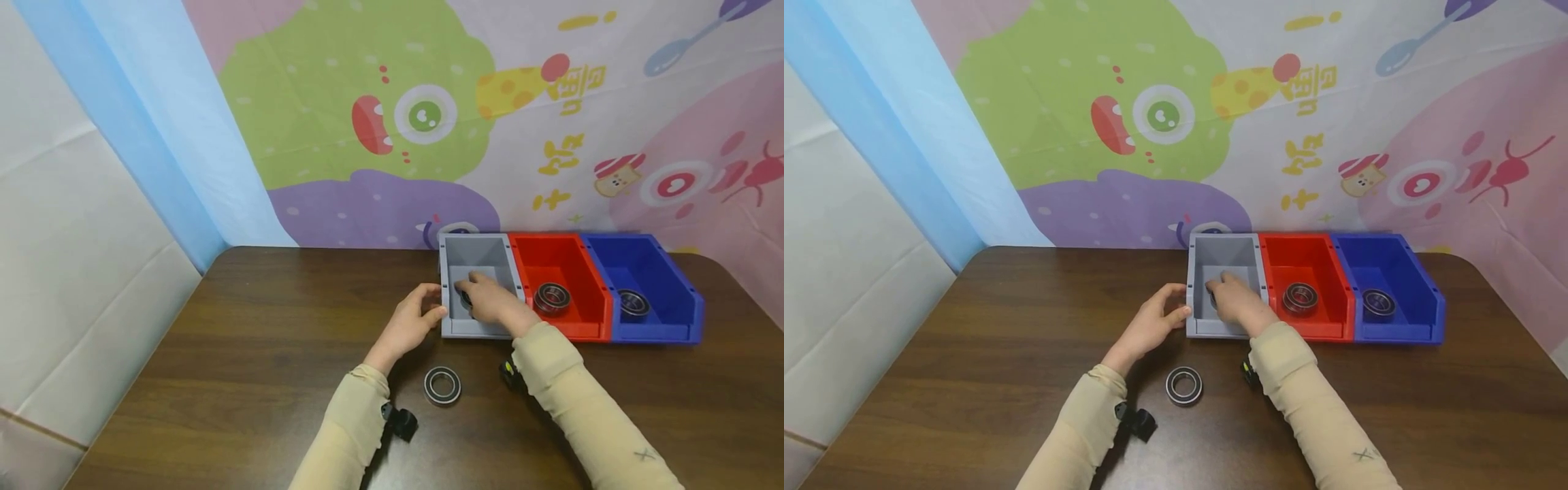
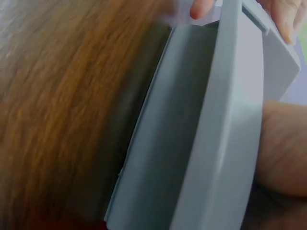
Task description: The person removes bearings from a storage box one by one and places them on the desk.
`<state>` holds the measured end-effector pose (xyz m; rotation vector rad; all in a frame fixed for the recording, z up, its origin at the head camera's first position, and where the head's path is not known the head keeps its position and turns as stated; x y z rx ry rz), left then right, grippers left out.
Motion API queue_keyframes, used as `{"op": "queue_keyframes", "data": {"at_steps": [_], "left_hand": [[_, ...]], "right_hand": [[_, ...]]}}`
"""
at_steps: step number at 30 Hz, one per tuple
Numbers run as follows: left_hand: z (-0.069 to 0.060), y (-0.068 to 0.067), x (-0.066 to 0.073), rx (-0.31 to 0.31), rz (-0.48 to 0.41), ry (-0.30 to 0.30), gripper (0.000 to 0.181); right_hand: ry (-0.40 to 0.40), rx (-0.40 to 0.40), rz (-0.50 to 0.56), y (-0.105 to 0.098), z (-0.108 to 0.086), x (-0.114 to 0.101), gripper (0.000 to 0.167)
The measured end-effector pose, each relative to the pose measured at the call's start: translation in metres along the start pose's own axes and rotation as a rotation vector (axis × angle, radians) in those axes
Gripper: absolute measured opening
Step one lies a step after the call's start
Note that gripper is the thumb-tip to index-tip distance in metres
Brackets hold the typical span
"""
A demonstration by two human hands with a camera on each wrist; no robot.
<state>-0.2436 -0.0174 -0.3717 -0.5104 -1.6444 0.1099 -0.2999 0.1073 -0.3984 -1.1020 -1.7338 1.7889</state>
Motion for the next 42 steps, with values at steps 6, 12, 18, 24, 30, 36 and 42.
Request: {"op": "queue_keyframes", "data": {"at_steps": [6, 12, 18, 24, 30, 36, 42], "left_hand": [[0.000, -0.001, -0.001, 0.004, -0.007, 0.007, 0.033], [0.004, 0.000, -0.006, 0.001, 0.002, -0.007, 0.034], [0.025, 0.007, -0.031, -0.004, -0.025, -0.012, 0.037], [0.028, 0.008, -0.033, 0.006, -0.006, 0.006, 0.036], [0.028, 0.008, -0.030, 0.023, 0.043, 0.014, 0.035], [0.027, 0.009, -0.028, 0.033, 0.068, 0.026, 0.034], [0.027, 0.008, -0.029, 0.033, 0.059, 0.026, 0.034]], "right_hand": [[-0.059, -0.007, 0.055, 0.001, 0.001, 0.001, 0.048], [-0.054, 0.016, 0.050, 0.001, 0.001, 0.000, 0.045], [-0.034, 0.045, 0.011, -0.001, 0.000, -0.002, 0.042], [-0.041, 0.069, -0.017, -0.003, -0.001, -0.002, 0.039], [-0.071, 0.073, -0.076, -0.003, 0.000, -0.006, 0.036], [-0.076, 0.092, -0.131, -0.004, 0.000, -0.008, 0.035], [-0.066, 0.159, -0.138, -0.007, -0.002, -0.008, 0.035]]}}
Point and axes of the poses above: each hand's wrist, its own z-axis towards the middle knuckle, its own y-axis out of the palm, x = y × z, the point moved 6 cm from there along z, towards the middle knuckle, and after that the axes turned 15 degrees about -y, right-handed, at the moved point
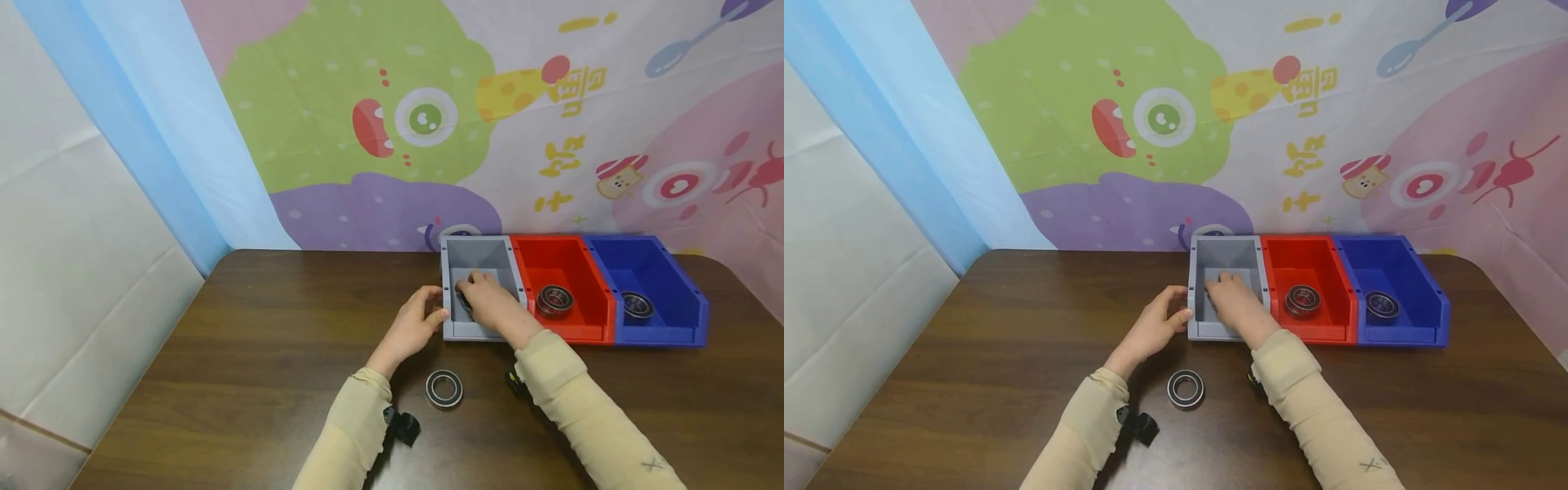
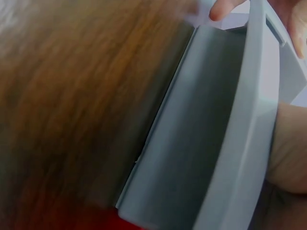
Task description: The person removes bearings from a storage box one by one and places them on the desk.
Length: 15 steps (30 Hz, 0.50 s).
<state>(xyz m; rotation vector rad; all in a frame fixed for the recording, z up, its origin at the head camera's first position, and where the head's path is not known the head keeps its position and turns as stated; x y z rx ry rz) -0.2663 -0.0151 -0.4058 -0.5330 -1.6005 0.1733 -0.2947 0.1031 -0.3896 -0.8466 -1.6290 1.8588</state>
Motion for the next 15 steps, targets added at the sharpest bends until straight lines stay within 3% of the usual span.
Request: {"op": "queue_keyframes", "data": {"at_steps": [15], "left_hand": [[0.0002, -0.0003, -0.0005, -0.003, -0.015, -0.010, 0.033]], "right_hand": [[0.035, 0.136, -0.102, -0.0060, -0.0019, -0.0015, 0.042]]}}
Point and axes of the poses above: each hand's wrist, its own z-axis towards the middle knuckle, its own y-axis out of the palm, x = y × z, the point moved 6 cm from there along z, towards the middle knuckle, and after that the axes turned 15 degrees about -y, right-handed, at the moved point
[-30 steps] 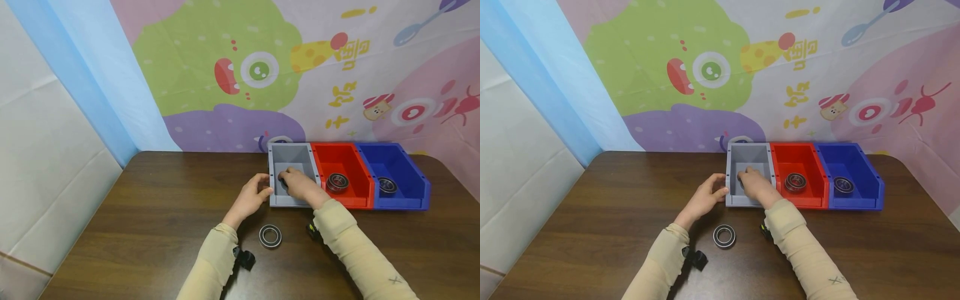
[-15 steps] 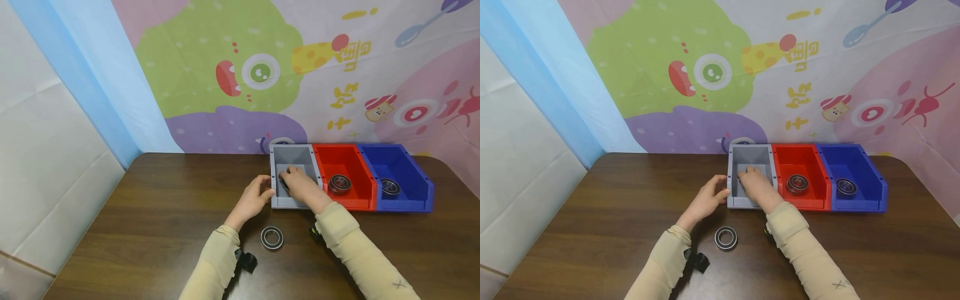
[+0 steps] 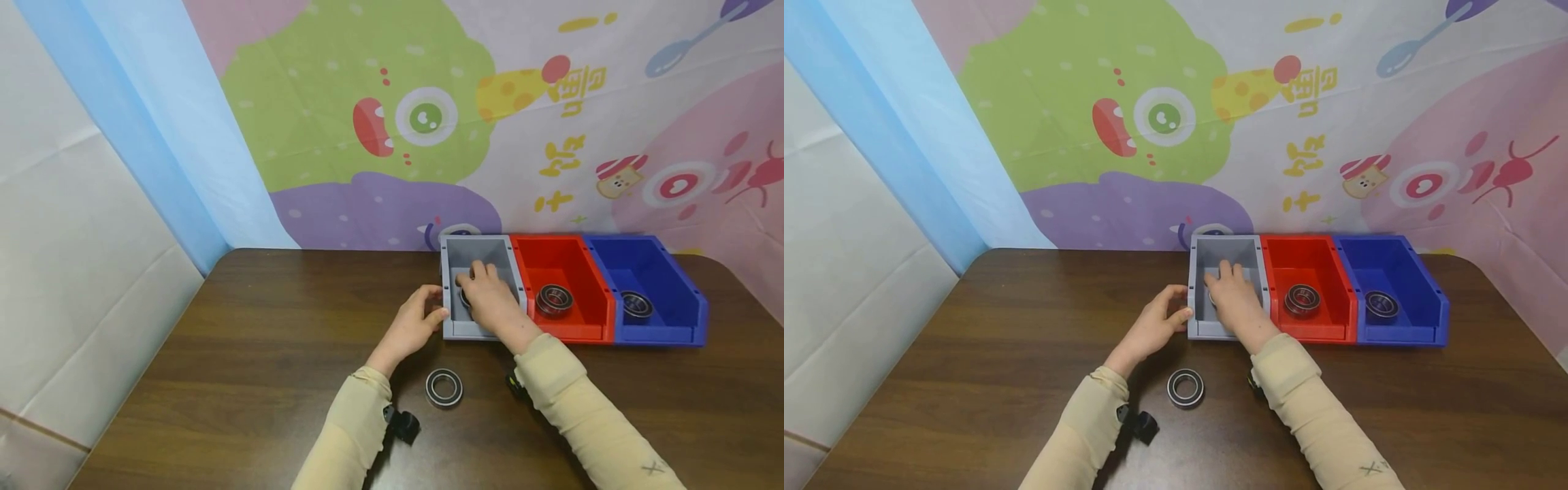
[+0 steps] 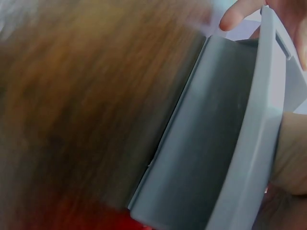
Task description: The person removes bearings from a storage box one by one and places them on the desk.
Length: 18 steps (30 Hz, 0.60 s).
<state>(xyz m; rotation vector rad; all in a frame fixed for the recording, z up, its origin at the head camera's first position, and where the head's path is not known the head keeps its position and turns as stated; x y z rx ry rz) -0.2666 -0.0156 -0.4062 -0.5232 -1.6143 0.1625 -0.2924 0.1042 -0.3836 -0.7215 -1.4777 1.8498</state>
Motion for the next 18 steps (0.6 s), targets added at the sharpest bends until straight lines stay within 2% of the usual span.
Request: {"op": "queue_keyframes", "data": {"at_steps": [9, 18], "left_hand": [[0.0005, 0.0003, -0.0002, -0.007, -0.007, -0.001, 0.033], [0.0000, 0.0005, -0.0011, -0.014, -0.023, 0.003, 0.034]], "right_hand": [[0.007, 0.066, 0.024, -0.0039, -0.0039, -0.0003, 0.043], [0.010, 0.077, 0.057, -0.0076, -0.0067, -0.0007, 0.045]]}}
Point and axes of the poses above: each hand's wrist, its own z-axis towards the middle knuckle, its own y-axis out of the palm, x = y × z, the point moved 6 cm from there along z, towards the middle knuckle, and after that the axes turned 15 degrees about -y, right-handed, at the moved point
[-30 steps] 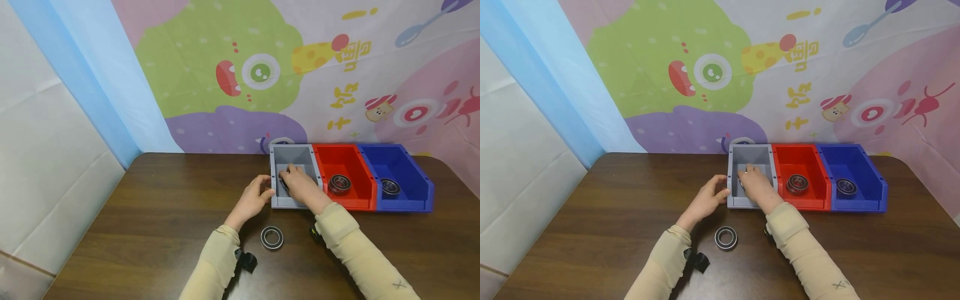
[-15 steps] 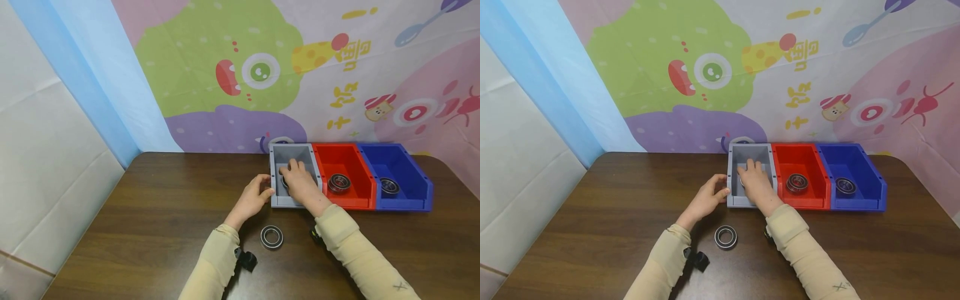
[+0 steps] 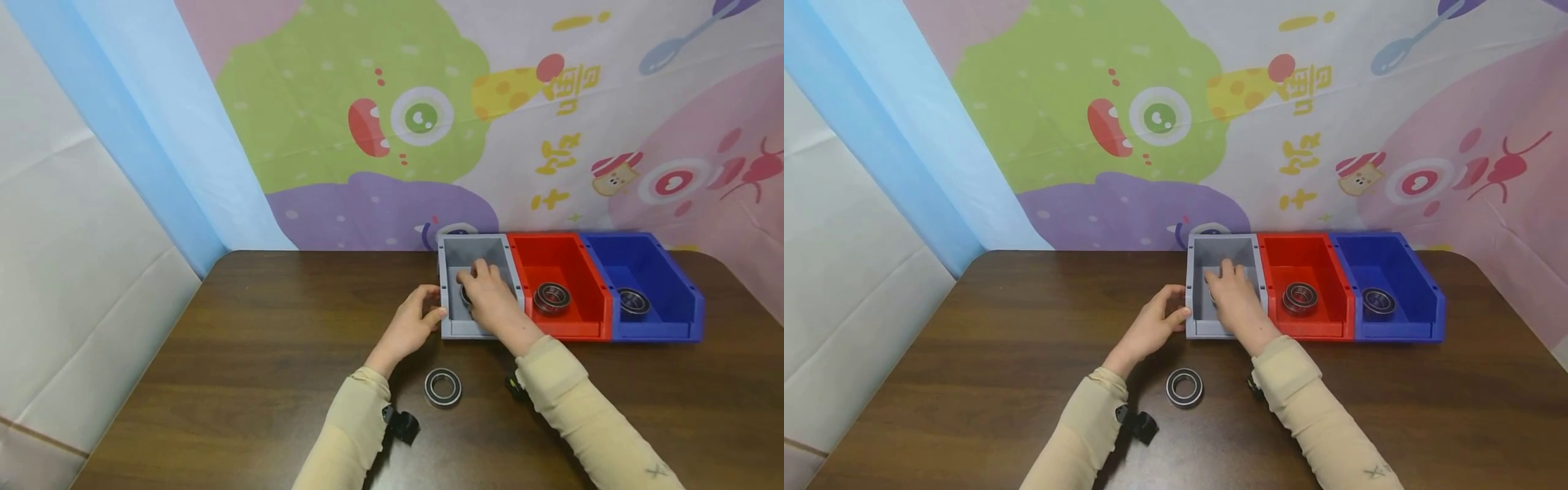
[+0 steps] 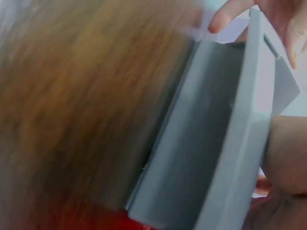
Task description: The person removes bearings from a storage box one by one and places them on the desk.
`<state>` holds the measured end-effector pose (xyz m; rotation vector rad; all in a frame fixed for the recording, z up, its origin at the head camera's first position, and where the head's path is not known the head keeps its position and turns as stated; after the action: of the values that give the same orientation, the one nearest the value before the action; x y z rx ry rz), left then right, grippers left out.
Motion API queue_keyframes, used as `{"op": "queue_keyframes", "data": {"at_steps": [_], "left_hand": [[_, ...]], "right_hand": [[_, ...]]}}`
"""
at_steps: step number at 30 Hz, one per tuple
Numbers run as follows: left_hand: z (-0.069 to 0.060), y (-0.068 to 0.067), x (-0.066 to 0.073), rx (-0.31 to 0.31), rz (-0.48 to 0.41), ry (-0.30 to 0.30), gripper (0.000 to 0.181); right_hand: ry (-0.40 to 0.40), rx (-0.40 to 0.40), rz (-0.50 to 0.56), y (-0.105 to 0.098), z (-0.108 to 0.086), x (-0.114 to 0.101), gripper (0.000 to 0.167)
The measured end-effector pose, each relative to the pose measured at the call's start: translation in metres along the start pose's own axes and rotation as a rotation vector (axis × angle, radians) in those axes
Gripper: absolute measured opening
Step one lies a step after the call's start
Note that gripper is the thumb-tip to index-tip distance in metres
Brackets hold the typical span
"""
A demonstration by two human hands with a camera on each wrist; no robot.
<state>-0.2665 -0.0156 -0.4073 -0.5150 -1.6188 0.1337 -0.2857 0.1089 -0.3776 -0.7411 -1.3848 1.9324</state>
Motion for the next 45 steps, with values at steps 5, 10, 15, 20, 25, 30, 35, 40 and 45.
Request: {"op": "queue_keyframes", "data": {"at_steps": [5, 10, 15, 20, 25, 30, 35, 40, 45], "left_hand": [[0.001, 0.001, -0.002, -0.001, -0.005, -0.008, 0.034], [0.001, 0.002, -0.002, -0.014, -0.022, -0.009, 0.033], [0.002, 0.001, -0.001, 0.006, -0.002, 0.007, 0.033], [0.001, 0.001, 0.001, 0.011, 0.007, 0.019, 0.032], [0.001, 0.001, 0.001, 0.005, 0.006, 0.013, 0.033], [-0.009, -0.002, 0.012, -0.009, -0.016, 0.012, 0.033], [-0.023, -0.007, 0.029, -0.011, -0.011, 0.013, 0.032], [-0.018, -0.005, 0.023, -0.006, -0.003, 0.013, 0.032], [0.000, 0.000, 0.000, -0.005, -0.021, 0.002, 0.035]], "right_hand": [[-0.009, 0.031, 0.039, -0.006, -0.002, -0.004, 0.046], [-0.016, 0.076, 0.078, -0.014, -0.007, -0.010, 0.045], [-0.017, 0.096, 0.097, -0.021, -0.009, -0.014, 0.045], [-0.021, 0.111, 0.091, -0.027, -0.013, -0.018, 0.044], [-0.046, 0.131, 0.091, -0.033, -0.019, -0.023, 0.044], [-0.051, 0.124, 0.096, -0.038, -0.024, -0.028, 0.046], [-0.047, 0.141, 0.071, -0.044, -0.029, -0.032, 0.047], [-0.048, 0.141, 0.064, -0.045, -0.035, -0.034, 0.050], [-0.056, 0.146, 0.075, -0.047, -0.043, -0.037, 0.049]]}}
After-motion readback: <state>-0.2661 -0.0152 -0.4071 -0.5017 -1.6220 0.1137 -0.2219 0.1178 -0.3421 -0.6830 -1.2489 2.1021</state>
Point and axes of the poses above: each hand's wrist, its own z-axis towards the middle knuckle, its own y-axis out of the palm, x = y × z, the point moved 6 cm from there along z, towards the middle knuckle, and after that the axes turned 15 degrees about -y, right-handed, at the moved point
